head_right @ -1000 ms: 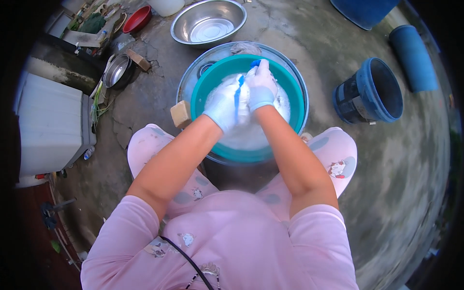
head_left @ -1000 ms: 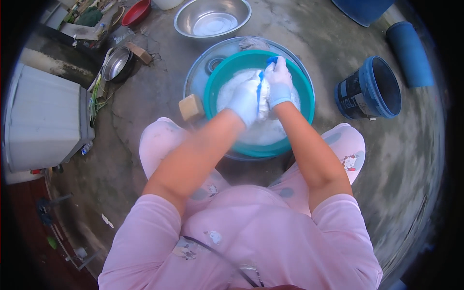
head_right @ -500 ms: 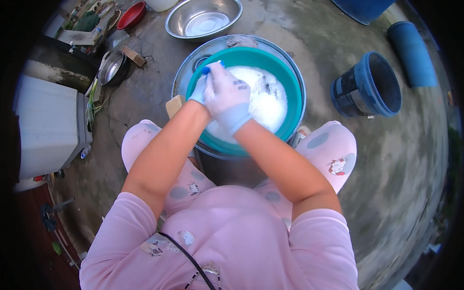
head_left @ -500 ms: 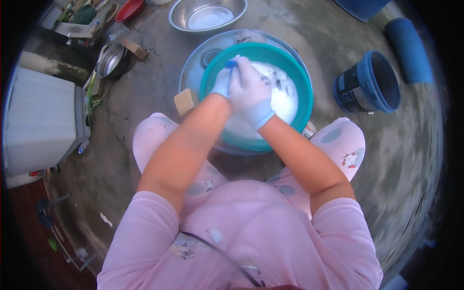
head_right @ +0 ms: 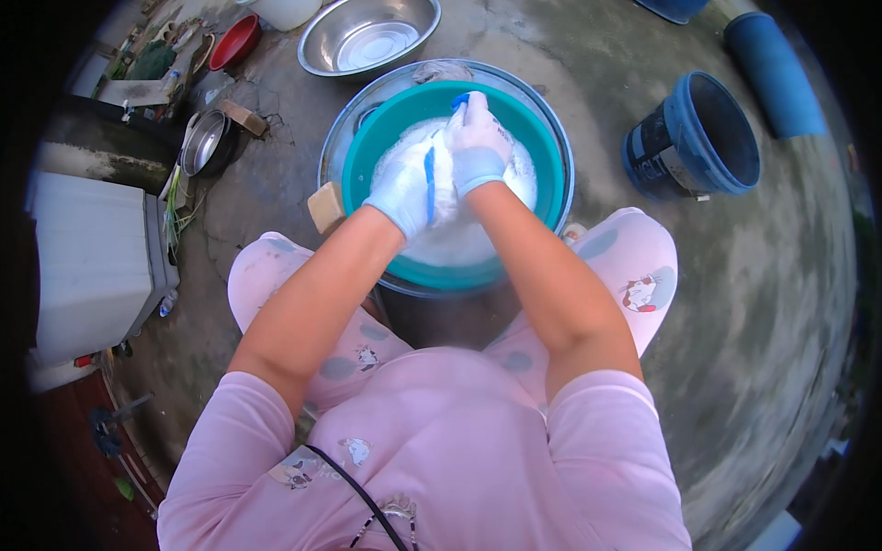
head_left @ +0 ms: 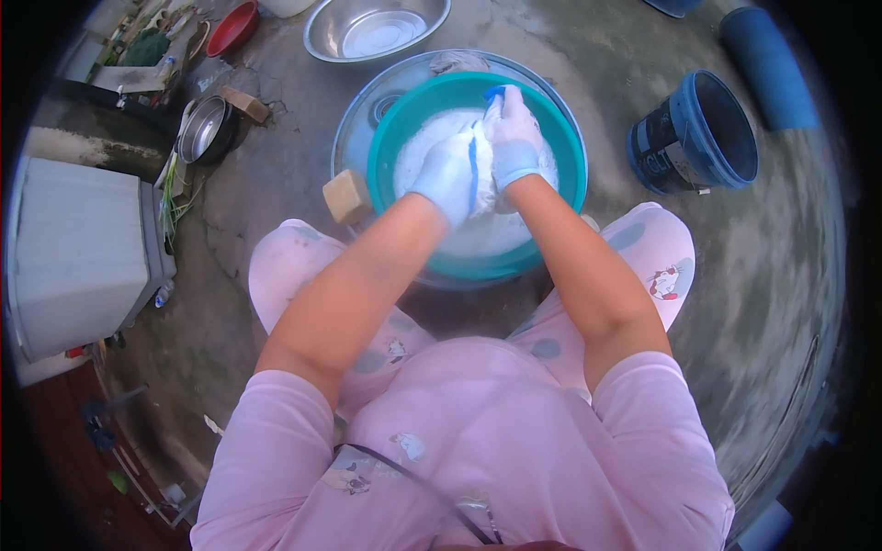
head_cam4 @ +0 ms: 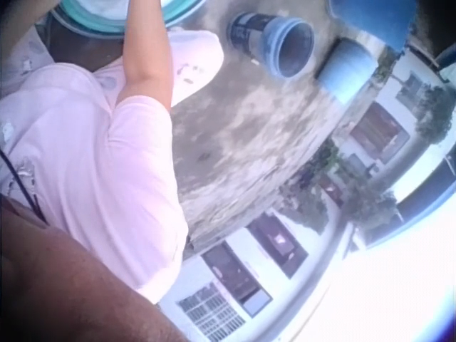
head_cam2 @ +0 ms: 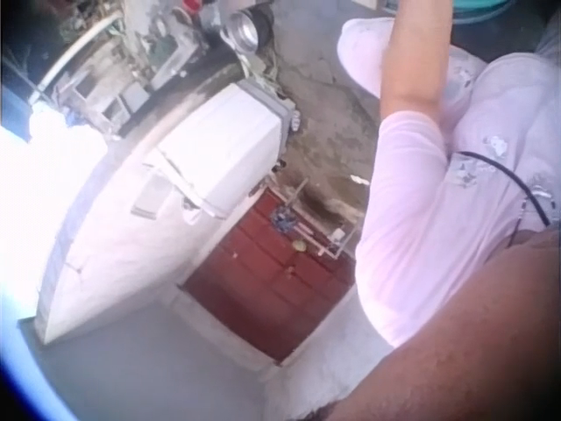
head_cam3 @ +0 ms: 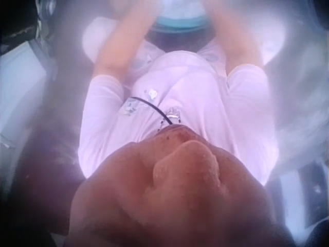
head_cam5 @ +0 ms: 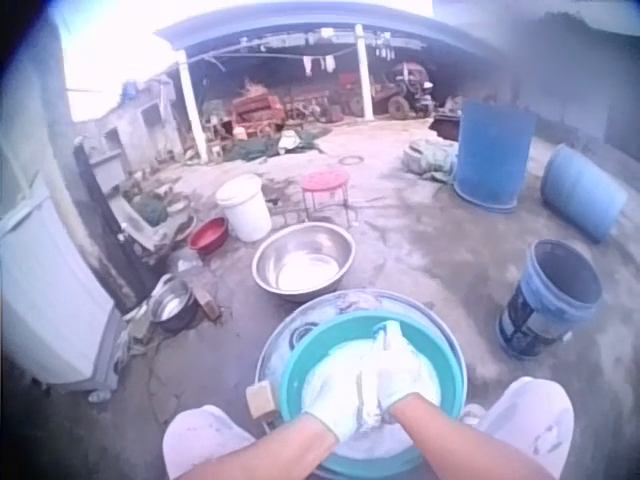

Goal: The person hand-washes a piece of clothing by repeatedly rubbing, scrubbing, and rinsing it in a basin of soapy water.

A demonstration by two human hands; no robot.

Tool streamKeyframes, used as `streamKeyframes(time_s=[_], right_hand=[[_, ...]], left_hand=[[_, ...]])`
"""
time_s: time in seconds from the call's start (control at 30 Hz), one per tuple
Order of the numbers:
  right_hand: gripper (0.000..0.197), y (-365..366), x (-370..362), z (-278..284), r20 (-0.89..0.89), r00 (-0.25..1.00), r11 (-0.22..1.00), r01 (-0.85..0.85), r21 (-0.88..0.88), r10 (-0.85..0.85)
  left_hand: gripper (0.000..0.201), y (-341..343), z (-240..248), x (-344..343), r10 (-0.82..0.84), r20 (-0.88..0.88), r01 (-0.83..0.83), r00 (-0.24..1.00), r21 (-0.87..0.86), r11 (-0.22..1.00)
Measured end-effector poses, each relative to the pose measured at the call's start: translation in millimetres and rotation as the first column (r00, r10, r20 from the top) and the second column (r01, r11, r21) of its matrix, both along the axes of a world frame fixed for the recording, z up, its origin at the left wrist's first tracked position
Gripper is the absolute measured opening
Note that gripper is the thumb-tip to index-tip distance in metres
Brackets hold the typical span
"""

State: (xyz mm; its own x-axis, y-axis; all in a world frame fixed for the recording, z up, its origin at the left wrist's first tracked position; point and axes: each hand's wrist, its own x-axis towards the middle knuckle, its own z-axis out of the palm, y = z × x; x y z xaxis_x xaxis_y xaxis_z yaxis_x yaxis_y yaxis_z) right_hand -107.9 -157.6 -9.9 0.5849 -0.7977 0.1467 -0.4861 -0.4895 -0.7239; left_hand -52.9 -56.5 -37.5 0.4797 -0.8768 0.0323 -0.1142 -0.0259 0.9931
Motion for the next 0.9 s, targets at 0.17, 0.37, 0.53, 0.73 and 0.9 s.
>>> streamKeyframes(time_s=[0.17,0.37,0.53,0.73,0.9], right_hand=[[0.018,73.5,-1.3,34.4,0.242,0.911,0.923,-0.263,-0.28,0.333],[0.02,23.9,0.5,17.4,-0.011,0.999,0.998,-0.047,-0.053,0.047],[0.022,47.0,-5.2,25.1,0.119,0.96,0.952,-0.224,-0.21,0.252],[0.019,48.9,1.1,31.3,0.148,0.981,0.992,-0.129,0.014,0.126],[0.022,27.2,-6.0,31.8,0.117,0.988,0.995,-0.102,-0.006,0.102]], left_hand=[[0.03,21.3,5.7,37.6,-0.143,-0.923,-0.063,0.357,-0.176,0.982],[0.032,-6.0,-26.7,27.9,0.015,-0.849,-0.169,0.528,-0.088,0.982],[0.031,7.2,47.4,6.6,0.198,-0.892,-0.241,0.407,0.104,0.965],[0.03,6.9,17.9,21.0,0.123,-0.908,-0.317,0.401,-0.012,0.948],[0.031,10.2,53.4,-7.2,0.069,-0.947,-0.173,0.314,0.015,0.985]])
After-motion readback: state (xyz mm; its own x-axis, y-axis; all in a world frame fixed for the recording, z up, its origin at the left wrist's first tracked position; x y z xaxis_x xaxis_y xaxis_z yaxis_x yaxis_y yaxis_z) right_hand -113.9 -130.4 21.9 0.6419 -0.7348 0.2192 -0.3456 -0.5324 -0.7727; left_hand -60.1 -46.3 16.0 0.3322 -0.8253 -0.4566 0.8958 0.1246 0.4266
